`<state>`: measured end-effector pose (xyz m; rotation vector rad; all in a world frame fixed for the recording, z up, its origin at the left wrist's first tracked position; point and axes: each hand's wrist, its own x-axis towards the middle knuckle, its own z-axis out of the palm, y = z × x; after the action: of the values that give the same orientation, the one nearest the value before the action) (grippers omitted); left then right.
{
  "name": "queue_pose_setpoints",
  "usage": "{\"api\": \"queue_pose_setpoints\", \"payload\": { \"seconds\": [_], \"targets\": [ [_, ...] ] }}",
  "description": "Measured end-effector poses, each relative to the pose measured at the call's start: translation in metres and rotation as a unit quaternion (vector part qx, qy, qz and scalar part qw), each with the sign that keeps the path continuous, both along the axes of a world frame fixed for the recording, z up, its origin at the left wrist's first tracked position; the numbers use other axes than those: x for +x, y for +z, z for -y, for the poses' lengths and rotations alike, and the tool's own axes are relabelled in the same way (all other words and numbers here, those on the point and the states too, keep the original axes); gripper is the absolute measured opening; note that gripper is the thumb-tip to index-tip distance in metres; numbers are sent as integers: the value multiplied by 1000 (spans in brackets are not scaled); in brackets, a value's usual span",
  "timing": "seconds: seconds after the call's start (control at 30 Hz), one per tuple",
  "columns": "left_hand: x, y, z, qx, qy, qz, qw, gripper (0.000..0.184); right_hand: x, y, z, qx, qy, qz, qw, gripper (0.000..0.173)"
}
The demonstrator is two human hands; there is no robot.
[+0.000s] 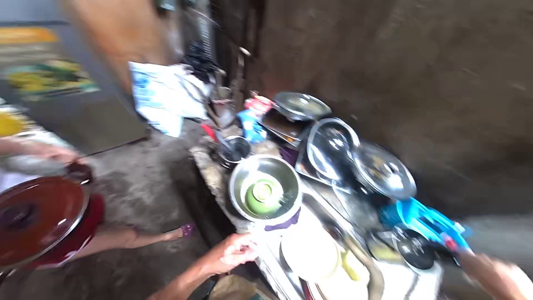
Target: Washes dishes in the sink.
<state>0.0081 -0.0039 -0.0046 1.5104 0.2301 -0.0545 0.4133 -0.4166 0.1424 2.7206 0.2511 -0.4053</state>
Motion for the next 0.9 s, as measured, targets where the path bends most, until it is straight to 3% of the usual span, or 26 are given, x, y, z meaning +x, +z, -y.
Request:
{"api": "queue_pose_setpoints", "payload": {
  "seconds": [0.13, 0.23, 0.33, 0.5, 0.63, 0.77, 0.83, 0.9],
  "targets": [
    [35, -13, 17, -5, -70, -50, 996, 30, -9, 38, -1, -111, -8, 21, 994, 26],
    [60, -20, 28, -3, -123, -70, 990, 32, -20, 48, -4, -81, -11, 40, 996, 23],
    [82, -28, 43, -17, -172, -76, 982, 31, -40, 43, -25, -36, -27, -20, 999, 26],
    [114, -43, 68, -42, -230, -137, 963, 32, -98, -34, -84, 48, -33, -134, 989, 37],
    [142, -62, 106, -95, -182, -197, 959, 37, -140, -113, -110, 126, -118, -202, 964, 50],
    [171, -73, 157, -157, -126, -226, 953, 45, -177, -186, -92, 353, -267, -188, 877, 52],
    [184, -73, 181, -153, -125, -230, 953, 47, -193, -206, -89, 460, -322, -161, 812, 52],
    [197, -74, 200, -111, -119, -229, 960, 49, -204, -207, -94, 490, -321, -145, 798, 58]
  ]
}}
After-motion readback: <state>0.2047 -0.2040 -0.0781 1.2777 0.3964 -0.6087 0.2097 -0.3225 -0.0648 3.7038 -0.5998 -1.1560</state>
